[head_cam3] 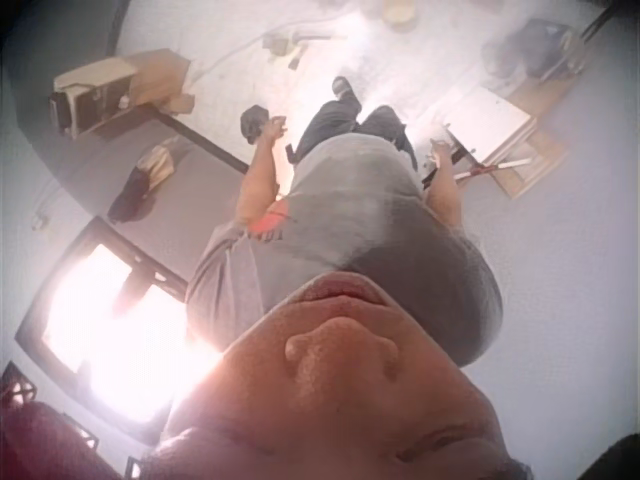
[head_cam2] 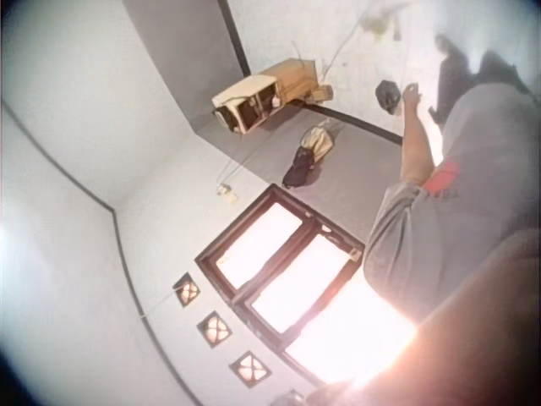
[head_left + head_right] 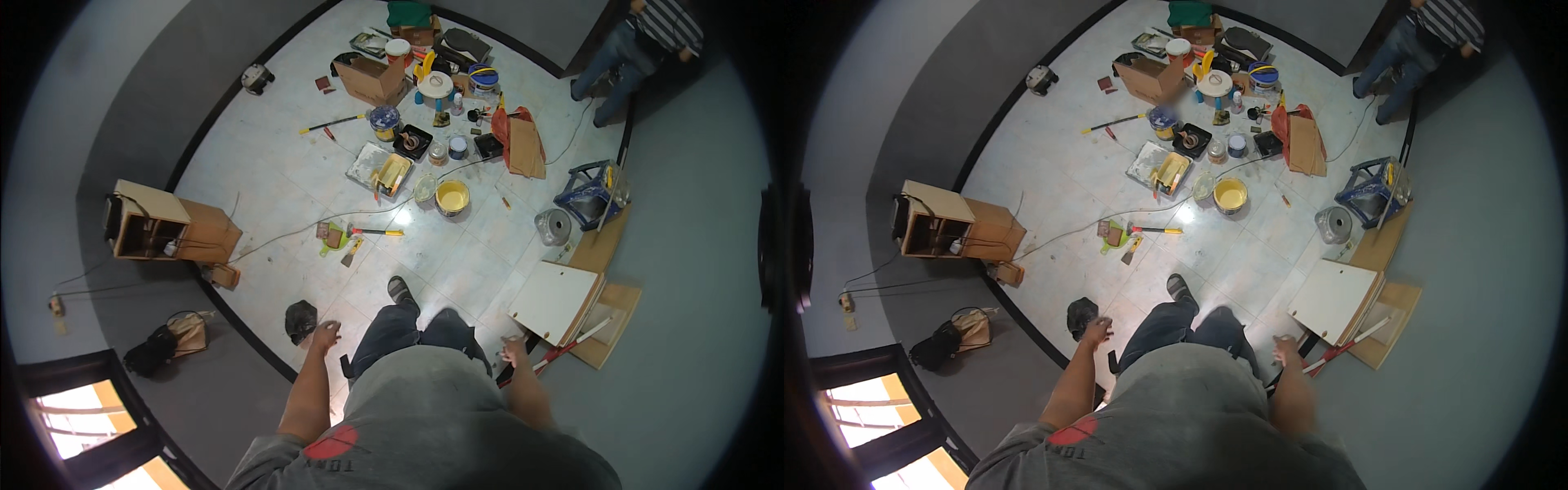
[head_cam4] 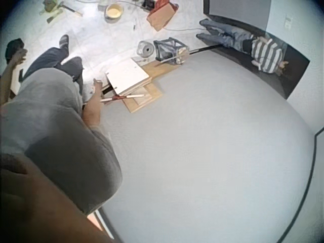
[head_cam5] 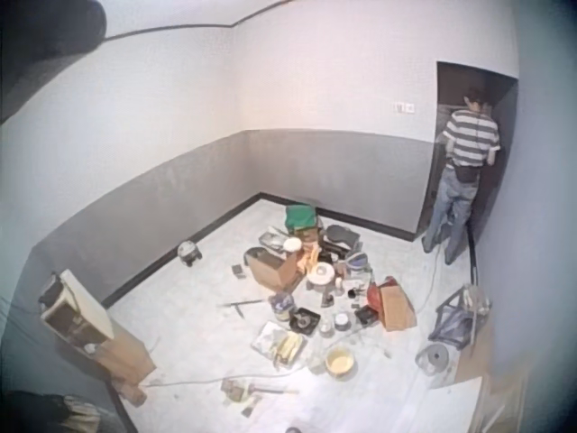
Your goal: The person opens a can of yellow paint and mixes it by hand using a small stick.
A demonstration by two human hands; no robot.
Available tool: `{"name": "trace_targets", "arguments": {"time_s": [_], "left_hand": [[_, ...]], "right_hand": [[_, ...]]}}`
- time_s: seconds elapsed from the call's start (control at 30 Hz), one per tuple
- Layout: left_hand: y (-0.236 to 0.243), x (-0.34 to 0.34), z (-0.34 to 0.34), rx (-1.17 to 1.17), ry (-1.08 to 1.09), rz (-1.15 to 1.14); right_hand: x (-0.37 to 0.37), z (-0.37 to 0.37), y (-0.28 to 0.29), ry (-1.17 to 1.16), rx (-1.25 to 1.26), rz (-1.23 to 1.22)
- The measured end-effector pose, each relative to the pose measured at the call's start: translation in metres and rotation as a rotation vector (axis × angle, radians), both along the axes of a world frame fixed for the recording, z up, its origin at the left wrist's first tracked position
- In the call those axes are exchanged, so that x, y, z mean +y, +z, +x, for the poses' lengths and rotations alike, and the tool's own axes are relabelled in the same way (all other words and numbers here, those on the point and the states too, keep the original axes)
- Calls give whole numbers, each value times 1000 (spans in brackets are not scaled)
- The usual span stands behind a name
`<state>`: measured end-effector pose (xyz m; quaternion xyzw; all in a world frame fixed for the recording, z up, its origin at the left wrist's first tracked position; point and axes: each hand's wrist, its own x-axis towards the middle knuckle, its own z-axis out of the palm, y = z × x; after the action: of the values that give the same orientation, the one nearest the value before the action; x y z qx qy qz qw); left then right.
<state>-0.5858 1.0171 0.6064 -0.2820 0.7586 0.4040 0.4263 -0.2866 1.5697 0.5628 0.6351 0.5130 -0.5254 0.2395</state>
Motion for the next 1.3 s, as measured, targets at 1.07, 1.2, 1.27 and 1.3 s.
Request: {"name": "trace_targets", "arguments": {"time_s": [1.07, 1.2, 1.27, 1.3], "left_hand": [[-390, 420, -58, -245, 228, 393], [-392, 417, -77, -262, 378, 385], [-392, 413, -82, -239, 390, 380], [-394, 411, -80, -230, 401, 387]], "right_hand": [[-91, -924, -598, 2305, 473, 744], [-104, -934, -632, 2507, 456, 687], [-97, -937, -641, 2435, 491, 666], [-101, -936, -635, 2510, 440, 639]]}}
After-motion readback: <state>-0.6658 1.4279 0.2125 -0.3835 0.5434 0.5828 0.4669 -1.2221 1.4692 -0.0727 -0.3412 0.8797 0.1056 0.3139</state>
